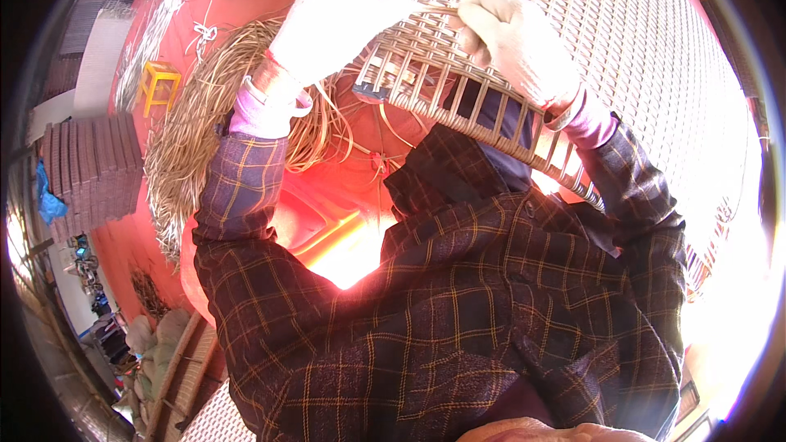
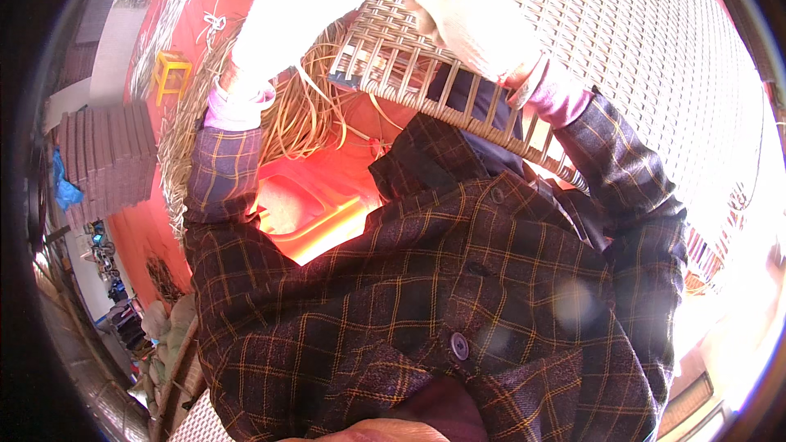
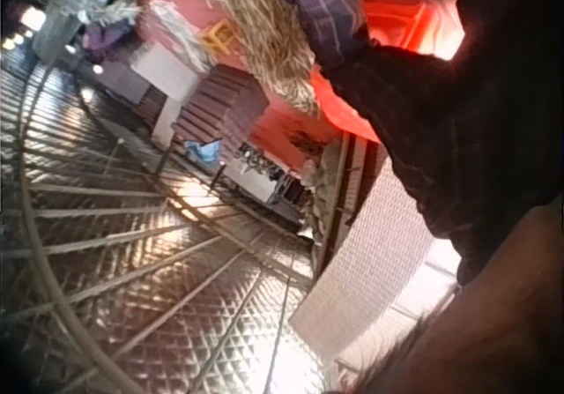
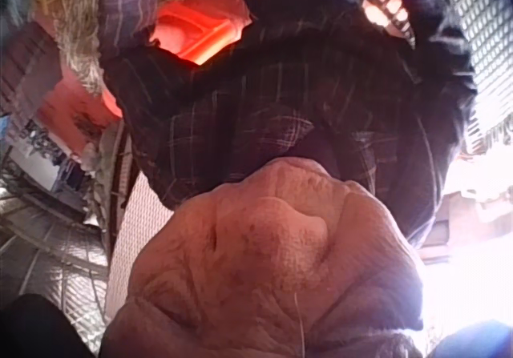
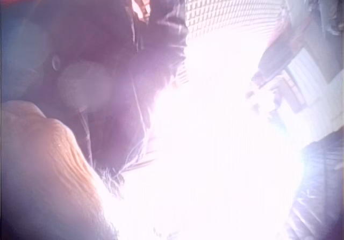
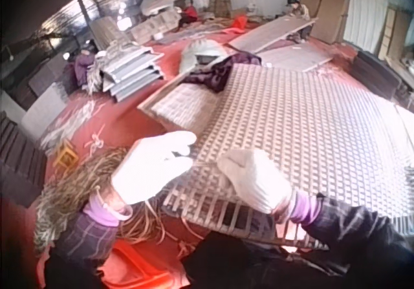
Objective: The person weaves a large flat mat by hand, threading flexible strips through a grid frame. They repeatedly pull strips through openings, adjust tension, and tuck ends to secure the weave.
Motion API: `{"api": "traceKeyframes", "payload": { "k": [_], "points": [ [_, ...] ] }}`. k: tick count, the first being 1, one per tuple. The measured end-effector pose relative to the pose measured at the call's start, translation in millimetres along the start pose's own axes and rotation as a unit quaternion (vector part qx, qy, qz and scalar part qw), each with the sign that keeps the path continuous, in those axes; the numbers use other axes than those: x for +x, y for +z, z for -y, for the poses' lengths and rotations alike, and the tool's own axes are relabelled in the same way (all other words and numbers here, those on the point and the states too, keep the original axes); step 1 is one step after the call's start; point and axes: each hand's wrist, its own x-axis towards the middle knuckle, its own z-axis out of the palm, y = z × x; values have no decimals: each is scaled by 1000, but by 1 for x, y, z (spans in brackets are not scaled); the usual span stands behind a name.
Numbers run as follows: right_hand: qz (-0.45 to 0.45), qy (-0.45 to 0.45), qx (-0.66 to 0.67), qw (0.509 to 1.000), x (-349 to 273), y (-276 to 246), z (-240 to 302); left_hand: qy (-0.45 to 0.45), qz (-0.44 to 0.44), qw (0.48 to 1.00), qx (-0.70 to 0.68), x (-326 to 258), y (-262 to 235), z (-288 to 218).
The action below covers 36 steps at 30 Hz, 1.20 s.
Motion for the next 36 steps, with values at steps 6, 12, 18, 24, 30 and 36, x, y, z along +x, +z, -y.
{"api": "traceKeyframes", "payload": {
  "k": [6,12,18,24,30,36],
  "points": [
    [52,-43,-9,998,12,27,10,-3,-19,915,-402,-34,9,13],
    [60,-68,-40,995,29,49,-2,-111,72,880,-456,-60,2,41],
    [27,-71,-74,994,18,57,-10,67,61,996,-10,-73,-2,45],
    [122,-108,-233,959,10,57,-20,59,79,991,91,-82,6,26],
    [230,45,-232,944,43,59,-24,100,119,976,155,-76,19,29],
    [302,-180,-288,891,70,61,-53,-57,124,990,31,-65,30,36]
  ]
}}
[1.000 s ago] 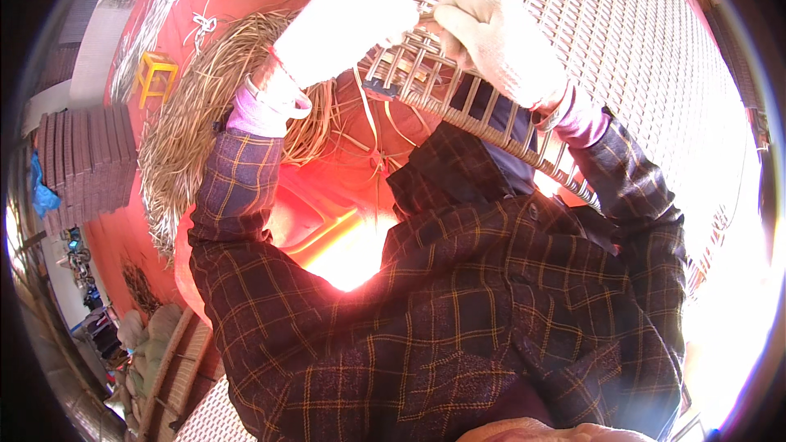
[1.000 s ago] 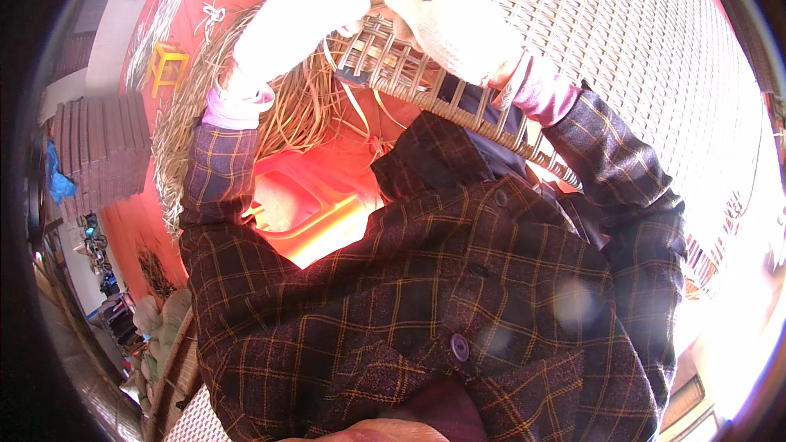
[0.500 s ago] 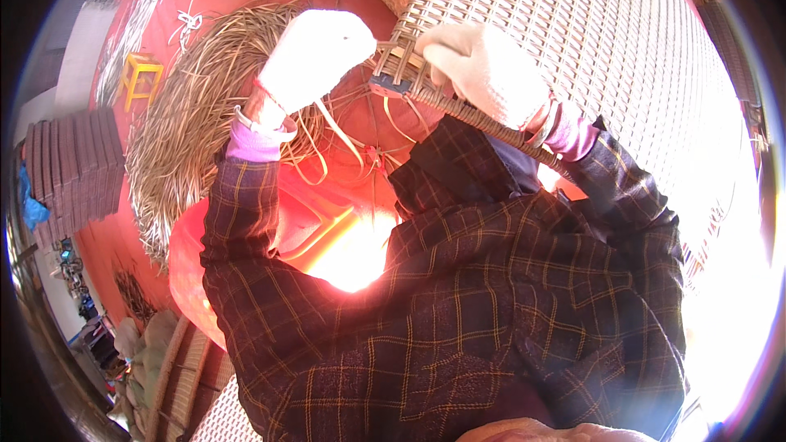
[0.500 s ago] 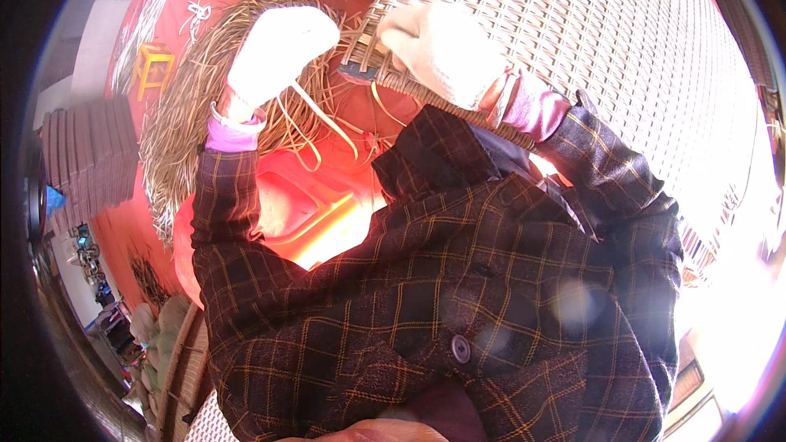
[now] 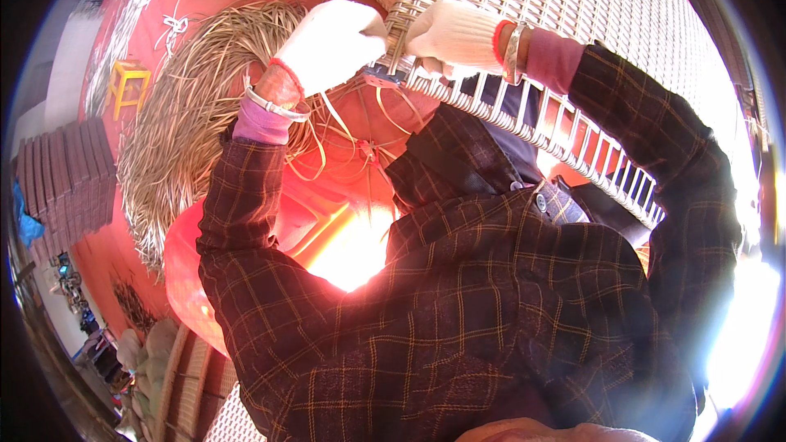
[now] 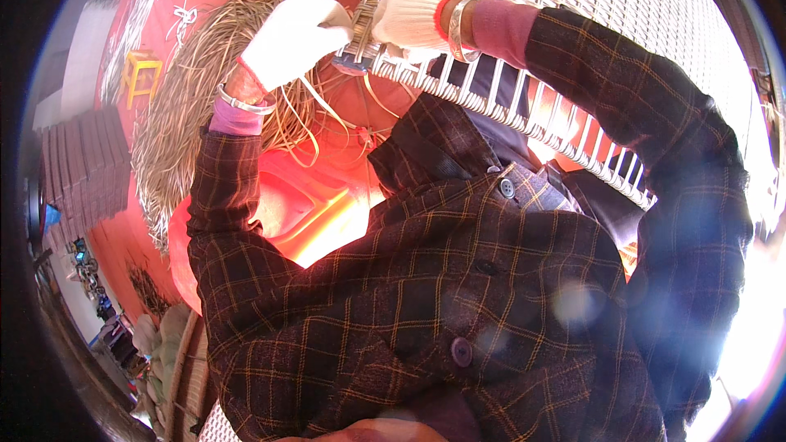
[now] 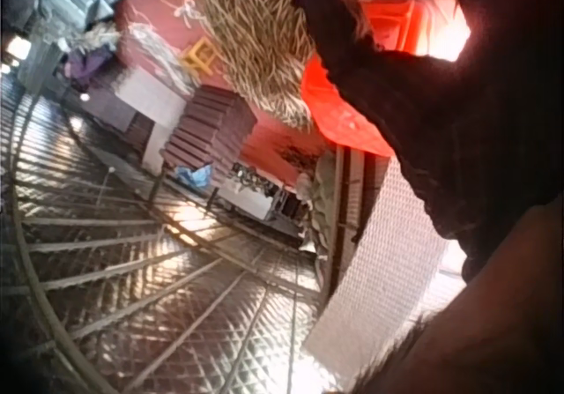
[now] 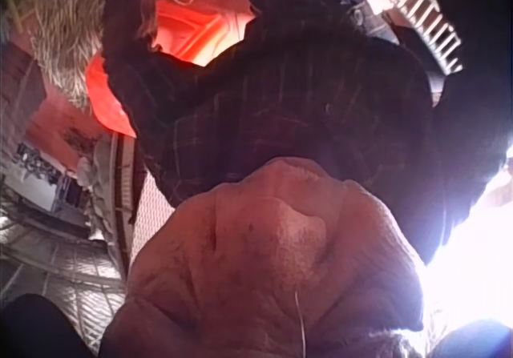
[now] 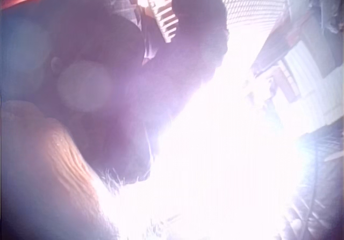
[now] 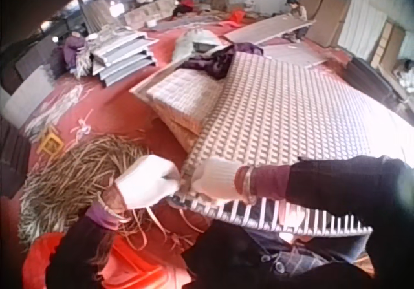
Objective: The person weaves a large flat mat by hand, threading flexible strips through a grid frame. They repeatedly pull strips through openings, adjust tension, and tuck ends to secure the weave.
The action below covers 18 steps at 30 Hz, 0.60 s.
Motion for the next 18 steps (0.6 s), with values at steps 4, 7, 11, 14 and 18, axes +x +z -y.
{"api": "traceKeyframes", "payload": {
  "k": [4,7,11,14,18],
  "points": [
    [16,15,19,1000,1,3,-5,-100,54,983,-142,1,-7,-1],
    [28,58,101,993,1,-3,7,-110,75,964,-231,4,-11,1],
    [35,231,246,941,-4,-11,30,-96,70,961,-250,8,-3,1],
    [-9,249,173,953,-5,-8,40,-137,68,956,-250,9,6,-3],
    [-60,207,117,969,-5,3,36,-132,31,957,-257,0,1,-2]
  ]
}}
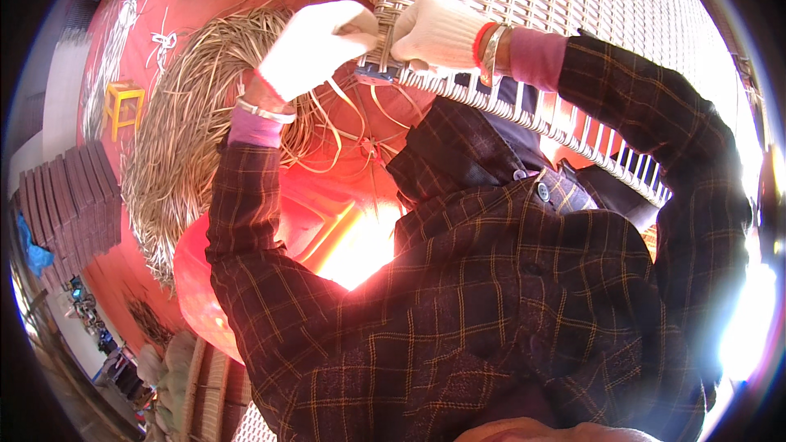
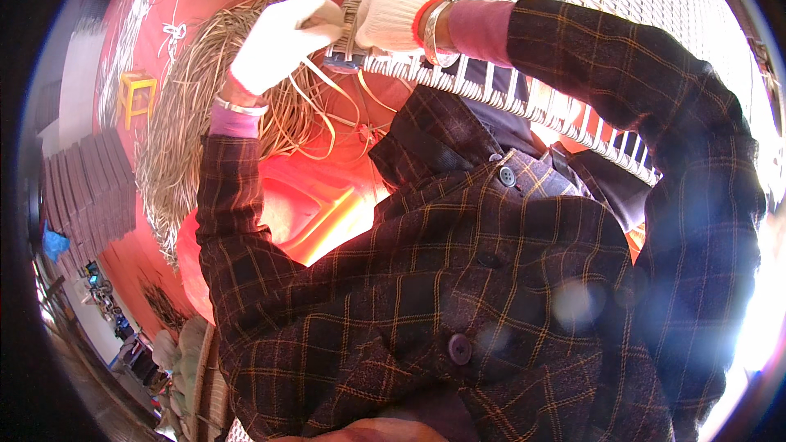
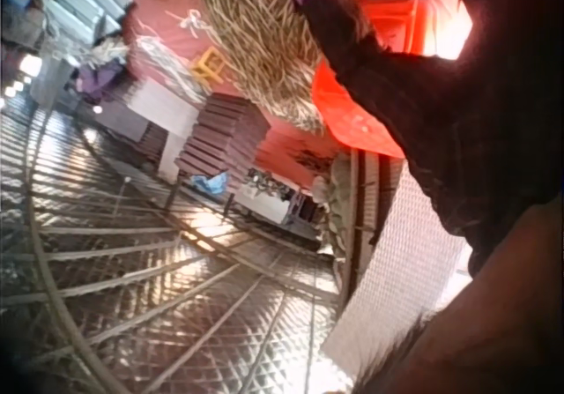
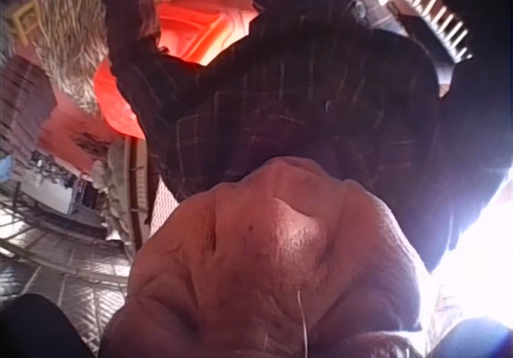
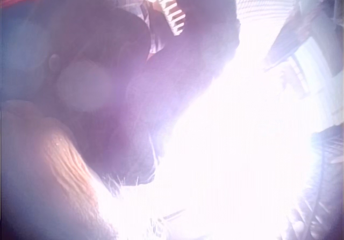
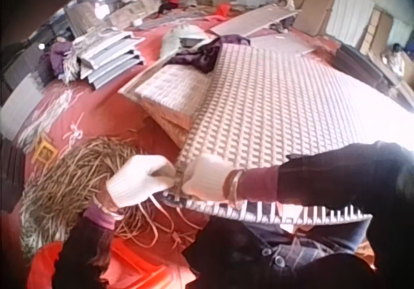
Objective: The person weaves a large flat mat by hand, threading flexible strips through a grid frame. They repeatedly pull strips through openings, adjust tension, and tuck ends to secure the weave.
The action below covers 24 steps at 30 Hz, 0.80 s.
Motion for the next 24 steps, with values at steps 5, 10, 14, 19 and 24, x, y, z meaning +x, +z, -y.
{"api": "traceKeyframes", "payload": {
  "k": [5,10,14,19,24],
  "points": [
    [-44,-108,-63,991,3,10,-15,-22,20,999,35,-8,-20,7],
    [-83,-86,-84,989,-4,14,-8,17,14,998,52,-2,-11,8],
    [-144,-14,-71,987,-17,19,4,23,8,998,61,-1,-8,1],
    [-164,-29,-132,977,-19,21,11,25,31,997,63,1,-18,6],
    [-182,-75,-193,961,-18,22,8,-68,31,996,-56,-1,-11,37]
  ]
}}
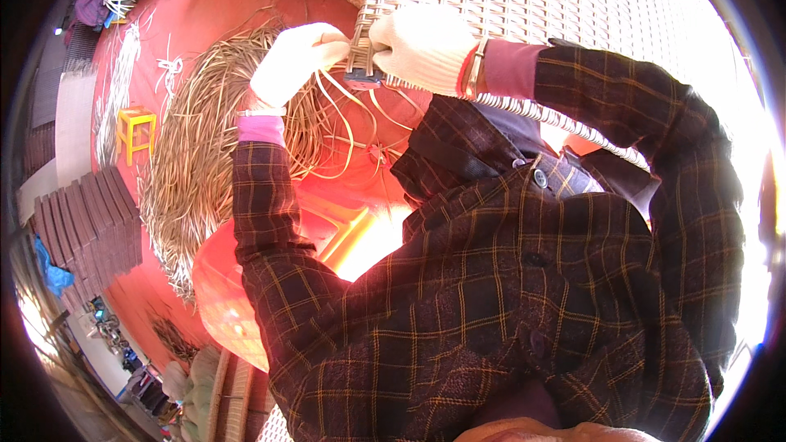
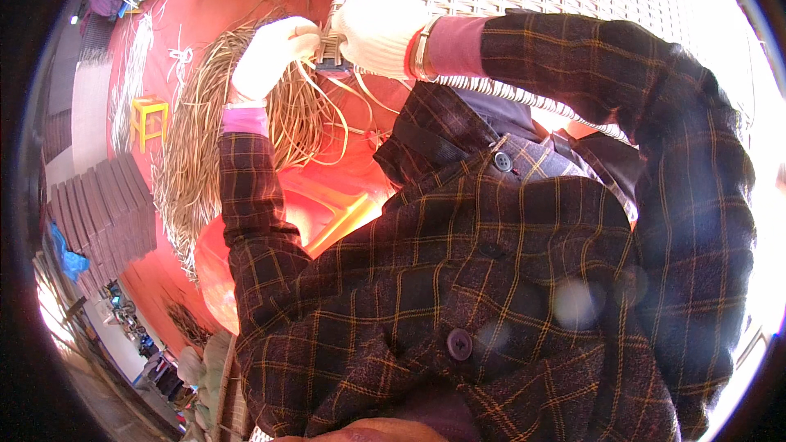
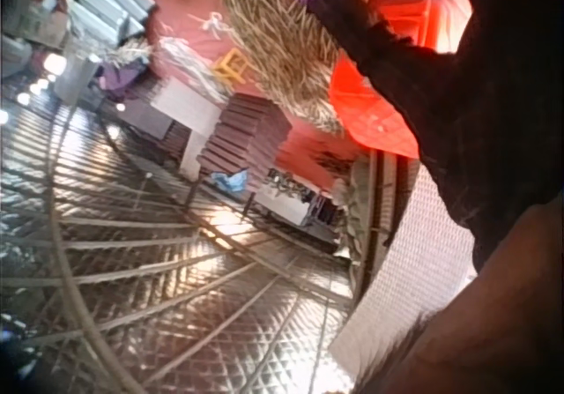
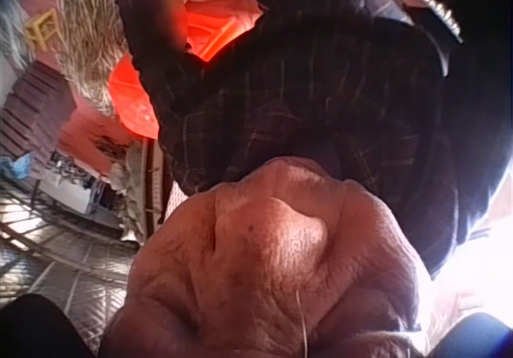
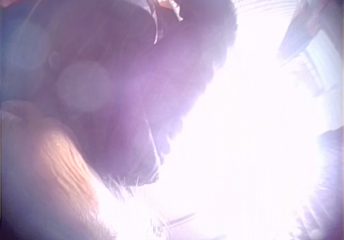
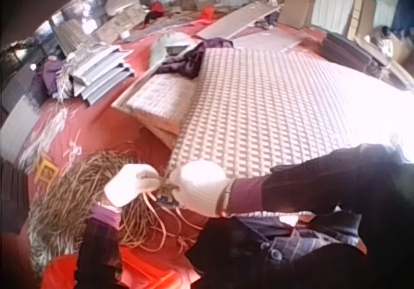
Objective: The person weaves a large flat mat by hand, threading flexible strips through a grid frame. They repeatedly pull strips through openings, adjust tension, and tuck ends to secure the weave.
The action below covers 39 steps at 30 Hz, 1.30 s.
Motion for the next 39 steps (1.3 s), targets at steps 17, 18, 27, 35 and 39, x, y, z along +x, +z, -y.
{"api": "traceKeyframes", "payload": {
  "k": [17,18,27,35,39],
  "points": [
    [89,-347,-91,929,45,8,-44,-8,20,998,63,1,-42,9],
    [67,-358,-86,927,45,7,-45,18,34,998,51,1,-44,7],
    [212,-140,93,963,48,9,-26,-107,-6,994,4,-27,-22,23],
    [122,-47,229,965,35,13,-30,-81,-3,997,-7,-33,2,31],
    [90,-57,244,964,34,28,-43,50,-36,997,-40,-19,-25,22]
  ]
}}
